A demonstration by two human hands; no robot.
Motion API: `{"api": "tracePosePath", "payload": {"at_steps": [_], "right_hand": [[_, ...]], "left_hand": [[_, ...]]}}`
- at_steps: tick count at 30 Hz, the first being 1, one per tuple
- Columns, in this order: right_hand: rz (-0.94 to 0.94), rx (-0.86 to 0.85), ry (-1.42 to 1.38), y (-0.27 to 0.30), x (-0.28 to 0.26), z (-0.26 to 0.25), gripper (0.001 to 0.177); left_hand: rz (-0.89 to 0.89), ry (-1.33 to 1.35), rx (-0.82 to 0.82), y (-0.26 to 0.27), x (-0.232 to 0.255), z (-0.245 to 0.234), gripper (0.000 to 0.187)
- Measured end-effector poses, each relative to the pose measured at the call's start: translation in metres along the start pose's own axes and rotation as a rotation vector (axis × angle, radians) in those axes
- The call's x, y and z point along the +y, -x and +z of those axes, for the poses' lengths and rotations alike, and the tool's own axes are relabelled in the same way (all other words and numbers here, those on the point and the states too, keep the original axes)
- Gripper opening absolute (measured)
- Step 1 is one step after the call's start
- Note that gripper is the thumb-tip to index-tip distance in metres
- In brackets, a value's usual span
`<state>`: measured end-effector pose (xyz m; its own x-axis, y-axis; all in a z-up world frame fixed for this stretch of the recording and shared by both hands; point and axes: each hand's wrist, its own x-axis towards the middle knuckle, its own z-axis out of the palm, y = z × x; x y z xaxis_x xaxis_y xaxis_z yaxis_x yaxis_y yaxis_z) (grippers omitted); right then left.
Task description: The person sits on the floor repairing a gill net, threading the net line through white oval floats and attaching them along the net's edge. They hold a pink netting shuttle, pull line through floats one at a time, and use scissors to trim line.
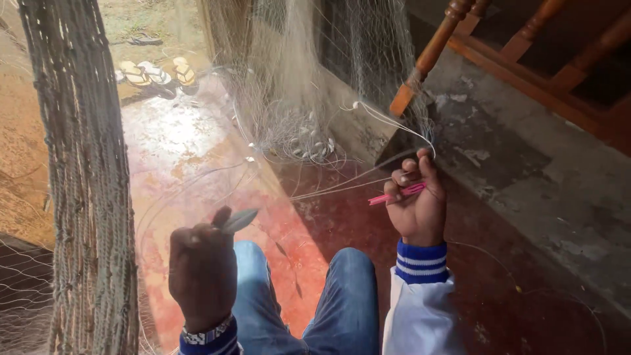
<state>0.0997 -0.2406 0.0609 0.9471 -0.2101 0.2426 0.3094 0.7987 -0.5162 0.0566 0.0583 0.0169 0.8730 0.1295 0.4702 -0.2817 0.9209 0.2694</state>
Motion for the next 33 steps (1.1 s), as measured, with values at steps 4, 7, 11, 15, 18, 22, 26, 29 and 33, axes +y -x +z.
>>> {"api": "tracePosePath", "payload": {"at_steps": [4,7,11,15,18,22,26,29,33], "right_hand": [[-0.087,0.16,0.062,0.034,-0.036,-0.034,0.007],[-0.147,0.21,0.108,0.063,-0.059,-0.048,0.009],[-0.175,0.188,0.127,0.093,-0.079,-0.049,0.012],[-0.209,0.126,0.174,0.103,-0.099,-0.044,0.01],[-0.246,0.19,0.253,0.104,-0.109,-0.043,0.008],[-0.185,0.137,0.279,0.104,-0.117,-0.047,0.01],[-0.172,0.177,0.322,0.104,-0.118,-0.055,0.011],[-0.176,0.168,0.321,0.103,-0.114,-0.056,0.01],[-0.184,0.162,0.287,0.104,-0.108,-0.052,0.01]], "left_hand": [[-0.007,0.046,0.088,-0.016,0.022,-0.03,0.015],[-0.063,0.156,0.244,-0.027,0.02,-0.056,0.016],[-0.125,0.311,0.386,-0.028,0.009,-0.091,0.015],[-0.147,0.363,0.471,-0.023,0.002,-0.1,0.016],[-0.122,0.362,0.457,-0.02,0.001,-0.095,0.019],[-0.08,0.309,0.504,-0.019,0.01,-0.095,0.018],[-0.055,0.287,0.37,-0.019,0.021,-0.095,0.016],[-0.038,0.256,0.339,-0.021,0.027,-0.092,0.015],[-0.013,0.237,0.342,-0.022,0.033,-0.089,0.016]]}}
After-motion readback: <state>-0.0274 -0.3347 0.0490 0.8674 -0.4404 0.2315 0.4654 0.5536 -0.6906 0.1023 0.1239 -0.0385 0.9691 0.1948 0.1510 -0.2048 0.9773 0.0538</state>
